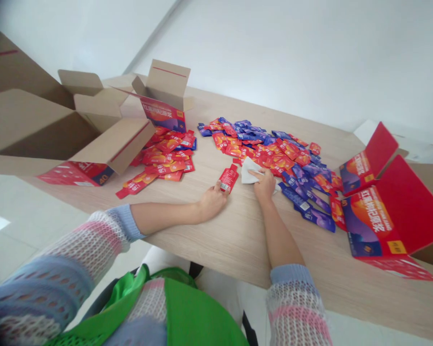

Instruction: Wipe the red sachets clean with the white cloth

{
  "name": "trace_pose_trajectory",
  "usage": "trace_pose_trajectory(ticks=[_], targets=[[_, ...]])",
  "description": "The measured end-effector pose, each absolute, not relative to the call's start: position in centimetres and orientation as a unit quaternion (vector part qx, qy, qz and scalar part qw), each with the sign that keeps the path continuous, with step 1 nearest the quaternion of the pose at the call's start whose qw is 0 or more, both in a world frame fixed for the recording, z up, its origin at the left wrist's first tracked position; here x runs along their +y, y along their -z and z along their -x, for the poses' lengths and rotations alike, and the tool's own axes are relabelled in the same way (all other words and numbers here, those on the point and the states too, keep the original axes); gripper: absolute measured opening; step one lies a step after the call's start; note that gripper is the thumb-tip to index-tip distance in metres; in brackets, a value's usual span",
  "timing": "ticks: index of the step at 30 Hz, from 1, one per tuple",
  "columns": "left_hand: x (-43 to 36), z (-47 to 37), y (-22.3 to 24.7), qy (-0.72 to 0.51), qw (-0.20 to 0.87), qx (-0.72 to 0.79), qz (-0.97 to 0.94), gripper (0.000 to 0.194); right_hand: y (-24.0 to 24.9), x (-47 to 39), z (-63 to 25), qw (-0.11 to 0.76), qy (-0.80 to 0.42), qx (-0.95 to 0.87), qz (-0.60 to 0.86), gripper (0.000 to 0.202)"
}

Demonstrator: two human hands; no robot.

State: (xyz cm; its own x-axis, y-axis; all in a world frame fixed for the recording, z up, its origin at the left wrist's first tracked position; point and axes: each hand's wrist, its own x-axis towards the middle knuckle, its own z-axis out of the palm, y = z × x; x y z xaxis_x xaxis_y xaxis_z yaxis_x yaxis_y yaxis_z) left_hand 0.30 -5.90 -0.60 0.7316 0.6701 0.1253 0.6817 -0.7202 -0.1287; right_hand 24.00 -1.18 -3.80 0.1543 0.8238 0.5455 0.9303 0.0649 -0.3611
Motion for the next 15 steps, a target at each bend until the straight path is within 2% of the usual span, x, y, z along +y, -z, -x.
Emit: trace_pose_trajectory(ticks=[4,9,15], targets=[[-6.8,0.0,-0.1,0.024,0.058,-0.368,0.928,0.037,3.5,-2.3,-21.9,0.365,0.035,-0.715,0.595,0.053],[-6.7,0.0,-0.2,0.014,0.080,-0.388,0.918,0.037,2.5,-2.4,-18.5,0.262,-0.048,-0.797,0.543,0.054],[-6.4,-0.3,-0.2,-0.025,0.083,-0.392,0.916,0.024,1.1,-1.7,-19.5,0.183,-0.196,-0.840,0.472,0.052]])
